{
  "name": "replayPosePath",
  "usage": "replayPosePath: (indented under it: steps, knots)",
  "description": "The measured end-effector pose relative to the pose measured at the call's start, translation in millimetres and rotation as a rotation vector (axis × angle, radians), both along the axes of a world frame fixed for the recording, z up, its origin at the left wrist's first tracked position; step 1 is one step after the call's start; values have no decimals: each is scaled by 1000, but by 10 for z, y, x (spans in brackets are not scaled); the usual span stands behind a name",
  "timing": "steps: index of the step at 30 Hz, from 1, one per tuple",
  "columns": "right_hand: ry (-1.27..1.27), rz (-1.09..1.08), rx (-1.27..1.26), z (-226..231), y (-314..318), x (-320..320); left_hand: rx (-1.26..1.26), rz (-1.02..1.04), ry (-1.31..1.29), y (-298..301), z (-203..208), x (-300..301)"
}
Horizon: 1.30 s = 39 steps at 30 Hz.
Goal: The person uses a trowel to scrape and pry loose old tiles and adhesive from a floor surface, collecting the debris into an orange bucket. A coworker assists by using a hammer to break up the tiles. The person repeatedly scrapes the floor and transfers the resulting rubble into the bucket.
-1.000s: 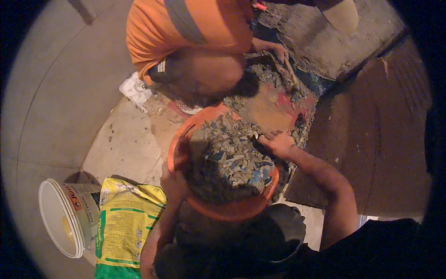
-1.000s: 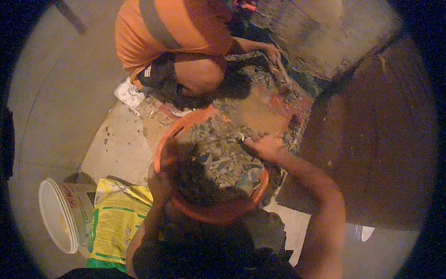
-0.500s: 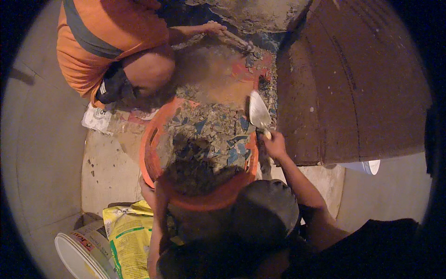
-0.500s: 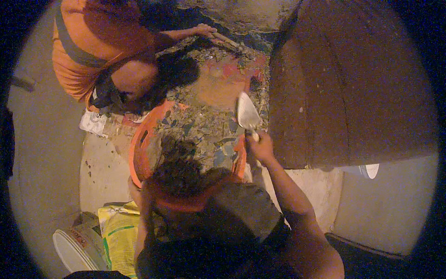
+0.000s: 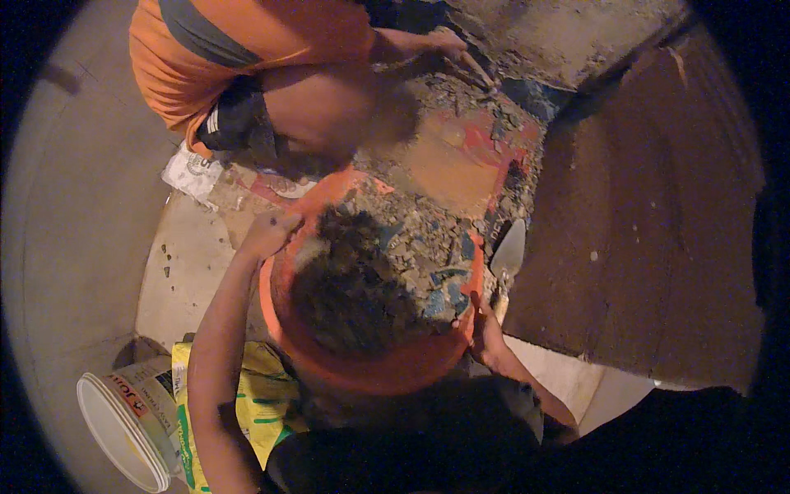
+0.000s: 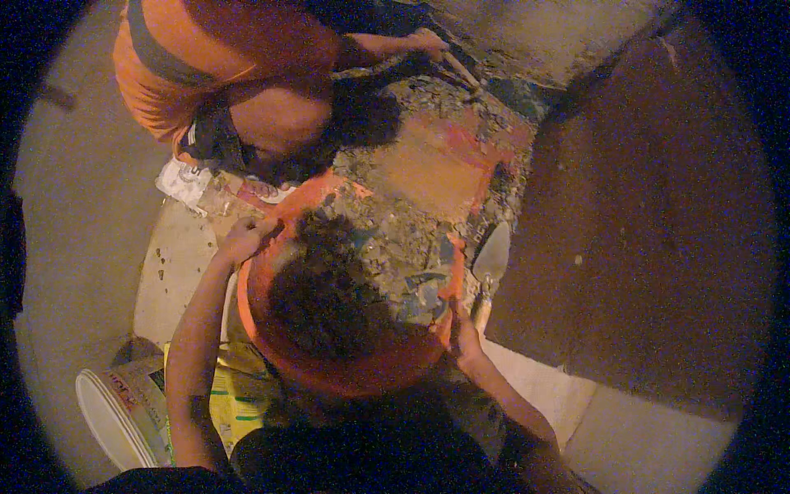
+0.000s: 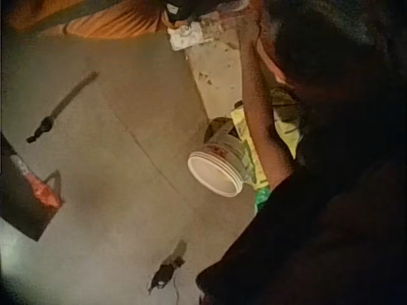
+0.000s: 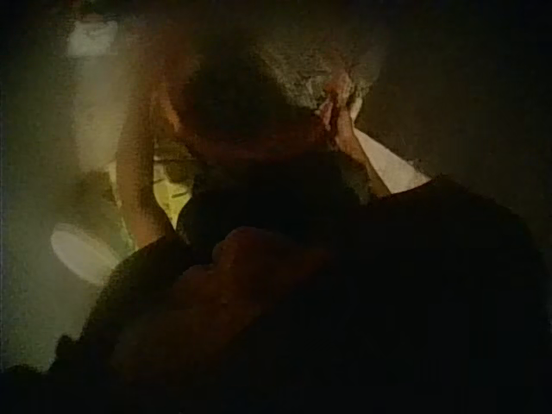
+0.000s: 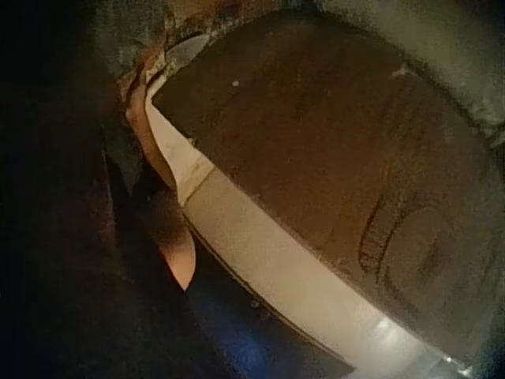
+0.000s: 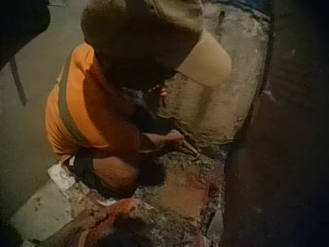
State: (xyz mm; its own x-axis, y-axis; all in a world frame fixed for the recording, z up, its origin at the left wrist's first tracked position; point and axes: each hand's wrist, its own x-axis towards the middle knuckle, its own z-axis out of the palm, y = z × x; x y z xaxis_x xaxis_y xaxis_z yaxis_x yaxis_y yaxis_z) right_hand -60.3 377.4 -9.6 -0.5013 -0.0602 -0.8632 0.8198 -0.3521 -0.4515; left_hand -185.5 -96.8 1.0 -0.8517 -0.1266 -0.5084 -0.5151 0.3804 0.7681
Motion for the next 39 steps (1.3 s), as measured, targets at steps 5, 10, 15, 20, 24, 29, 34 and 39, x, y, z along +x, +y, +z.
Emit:
replayPosePath:
  steps: [5, 10, 15, 20, 24, 29, 34, 39]
  knots:
    - [-164, -301, -33, -142, -218, -32, 96, -46, -181, -85, -299, -147]
    - [-91, -276, 124, -124, -392, 80, 69, 19, 85, 279, -18, 489]
    - [285, -344, 205, 107, -612, -3, -184, 24, 9, 645, 734, 1213]
    - [255, -56, 328, 932, -403, 109, -148, 336, 27, 1012, 1323, 1909]
    - [226, 182, 556, 1615, -247, 491, -34, 632, 161, 1144, 1668, 2354]
    - [378, 512, 787, 1933, 478, 1037, -503, 553, 137, 1383, 2211, 3053]
    - [480, 672, 822, 2878, 35, 848, -299, 826, 53, 1897, 3215, 3498]
    - [462, 460, 467, 3751, -325, 994, -243, 906, 62, 2225, 3462, 4120]
